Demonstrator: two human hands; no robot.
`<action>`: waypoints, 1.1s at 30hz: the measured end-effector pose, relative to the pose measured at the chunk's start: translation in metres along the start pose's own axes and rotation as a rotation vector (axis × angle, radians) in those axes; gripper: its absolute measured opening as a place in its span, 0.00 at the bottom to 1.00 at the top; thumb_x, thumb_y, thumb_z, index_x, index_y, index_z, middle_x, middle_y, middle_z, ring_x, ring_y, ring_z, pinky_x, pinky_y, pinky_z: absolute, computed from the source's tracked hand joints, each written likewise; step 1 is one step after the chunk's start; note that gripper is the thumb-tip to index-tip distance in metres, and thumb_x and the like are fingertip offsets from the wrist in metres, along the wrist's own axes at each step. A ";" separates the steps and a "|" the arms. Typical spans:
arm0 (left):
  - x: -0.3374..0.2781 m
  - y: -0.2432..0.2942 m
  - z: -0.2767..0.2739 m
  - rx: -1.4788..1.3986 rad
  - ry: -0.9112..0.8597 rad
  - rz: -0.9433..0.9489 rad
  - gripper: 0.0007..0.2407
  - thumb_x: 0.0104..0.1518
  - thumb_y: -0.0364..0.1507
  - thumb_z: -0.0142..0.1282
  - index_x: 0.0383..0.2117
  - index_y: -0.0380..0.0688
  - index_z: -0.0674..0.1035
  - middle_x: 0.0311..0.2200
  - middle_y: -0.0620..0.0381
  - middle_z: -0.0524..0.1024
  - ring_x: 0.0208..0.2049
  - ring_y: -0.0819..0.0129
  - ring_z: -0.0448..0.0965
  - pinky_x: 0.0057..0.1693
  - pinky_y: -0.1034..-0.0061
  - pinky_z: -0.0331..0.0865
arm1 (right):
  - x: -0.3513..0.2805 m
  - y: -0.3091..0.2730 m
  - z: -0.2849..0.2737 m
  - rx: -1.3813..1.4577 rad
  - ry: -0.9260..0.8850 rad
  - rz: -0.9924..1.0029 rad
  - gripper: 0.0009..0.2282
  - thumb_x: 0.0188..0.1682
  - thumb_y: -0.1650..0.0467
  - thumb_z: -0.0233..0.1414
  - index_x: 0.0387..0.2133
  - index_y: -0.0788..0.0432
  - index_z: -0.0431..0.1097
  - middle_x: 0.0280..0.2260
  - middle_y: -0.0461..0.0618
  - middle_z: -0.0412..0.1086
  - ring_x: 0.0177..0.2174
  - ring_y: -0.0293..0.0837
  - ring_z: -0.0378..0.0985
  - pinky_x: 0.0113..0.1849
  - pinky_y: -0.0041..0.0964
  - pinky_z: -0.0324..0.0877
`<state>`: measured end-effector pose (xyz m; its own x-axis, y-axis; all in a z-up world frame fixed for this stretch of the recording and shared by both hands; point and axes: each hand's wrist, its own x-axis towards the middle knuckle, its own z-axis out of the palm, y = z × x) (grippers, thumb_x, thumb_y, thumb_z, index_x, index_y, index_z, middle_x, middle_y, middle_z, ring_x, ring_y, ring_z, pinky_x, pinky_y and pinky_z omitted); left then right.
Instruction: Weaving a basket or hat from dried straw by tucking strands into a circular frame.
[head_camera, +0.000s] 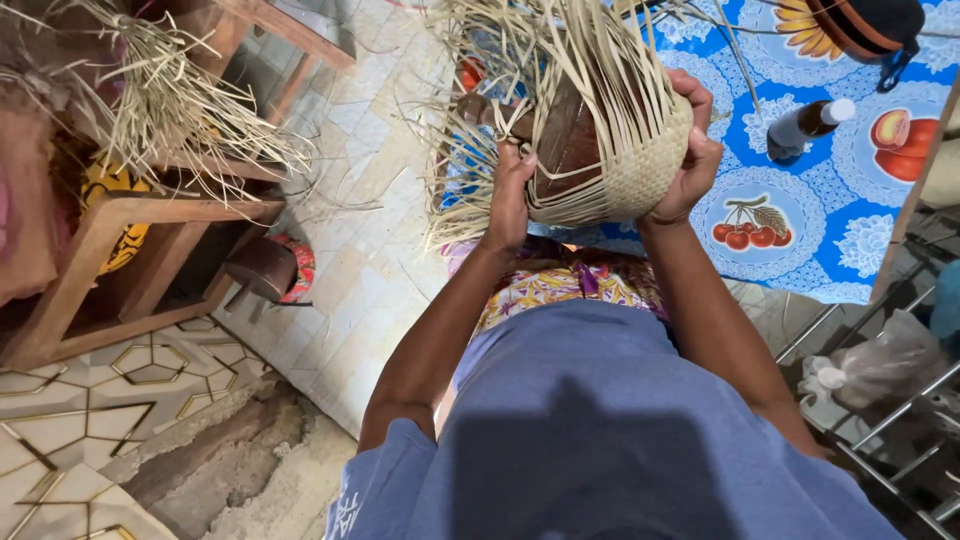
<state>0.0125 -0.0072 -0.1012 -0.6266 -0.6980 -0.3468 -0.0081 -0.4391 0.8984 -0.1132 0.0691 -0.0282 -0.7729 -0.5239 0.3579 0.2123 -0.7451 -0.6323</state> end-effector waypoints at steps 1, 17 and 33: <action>0.003 -0.005 -0.002 0.010 -0.001 -0.001 0.33 0.52 0.40 0.38 0.57 0.37 0.35 0.61 0.48 0.29 0.63 0.61 0.30 0.63 0.68 0.31 | 0.000 0.001 -0.001 0.015 0.003 0.000 0.15 0.41 0.63 0.38 0.38 0.60 0.57 0.41 0.49 0.56 0.44 0.45 0.57 0.49 0.40 0.55; -0.020 0.002 -0.001 0.103 0.079 0.020 0.30 0.53 0.36 0.36 0.56 0.31 0.39 0.60 0.44 0.33 0.62 0.59 0.34 0.63 0.70 0.32 | -0.014 0.004 0.000 0.092 0.126 0.098 0.15 0.39 0.63 0.42 0.37 0.58 0.59 0.36 0.50 0.60 0.38 0.45 0.62 0.43 0.39 0.59; -0.049 0.077 0.023 0.339 0.091 -0.217 0.32 0.48 0.43 0.32 0.57 0.40 0.41 0.61 0.48 0.35 0.63 0.60 0.37 0.63 0.66 0.34 | -0.015 -0.011 0.003 -0.095 0.004 0.106 0.16 0.42 0.69 0.37 0.43 0.62 0.59 0.48 0.54 0.54 0.54 0.47 0.50 0.58 0.45 0.47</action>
<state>0.0247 0.0067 -0.0091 -0.5108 -0.6638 -0.5464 -0.3982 -0.3805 0.8346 -0.1017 0.0839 -0.0250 -0.7514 -0.5959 0.2833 0.2352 -0.6431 -0.7288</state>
